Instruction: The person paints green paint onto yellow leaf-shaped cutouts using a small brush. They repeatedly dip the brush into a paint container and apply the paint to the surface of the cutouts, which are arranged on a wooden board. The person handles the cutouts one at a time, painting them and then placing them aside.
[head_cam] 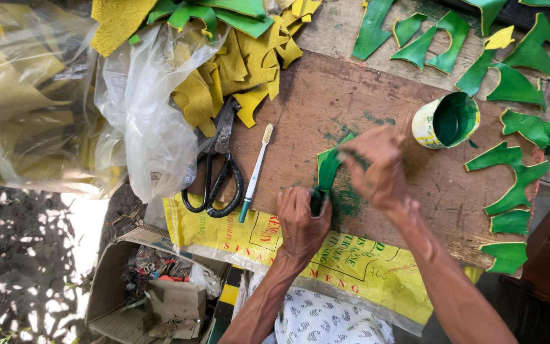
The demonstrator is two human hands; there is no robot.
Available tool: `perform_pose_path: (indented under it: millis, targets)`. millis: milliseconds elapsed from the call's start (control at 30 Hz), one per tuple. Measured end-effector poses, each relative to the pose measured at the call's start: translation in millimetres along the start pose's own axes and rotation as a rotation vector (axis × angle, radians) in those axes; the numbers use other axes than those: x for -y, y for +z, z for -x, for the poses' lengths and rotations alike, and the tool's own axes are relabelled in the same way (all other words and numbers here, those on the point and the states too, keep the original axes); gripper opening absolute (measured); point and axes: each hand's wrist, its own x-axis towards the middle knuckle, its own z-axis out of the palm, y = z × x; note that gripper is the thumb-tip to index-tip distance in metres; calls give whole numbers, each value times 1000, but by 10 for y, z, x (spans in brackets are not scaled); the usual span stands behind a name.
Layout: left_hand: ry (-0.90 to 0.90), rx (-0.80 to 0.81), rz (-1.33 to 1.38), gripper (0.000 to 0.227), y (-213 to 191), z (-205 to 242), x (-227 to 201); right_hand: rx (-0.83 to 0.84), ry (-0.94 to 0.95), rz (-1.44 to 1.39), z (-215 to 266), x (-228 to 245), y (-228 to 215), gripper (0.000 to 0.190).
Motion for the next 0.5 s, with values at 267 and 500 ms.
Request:
perform_pose_path:
  millis: [267, 500]
  targets:
    - [-9, 12, 21, 30, 6, -12, -4, 142, -105, 0, 160, 468, -67, 21]
    - [-73, 58, 35, 31, -20, -5, -11, 223, -194, -24, 92, 355, -6, 22]
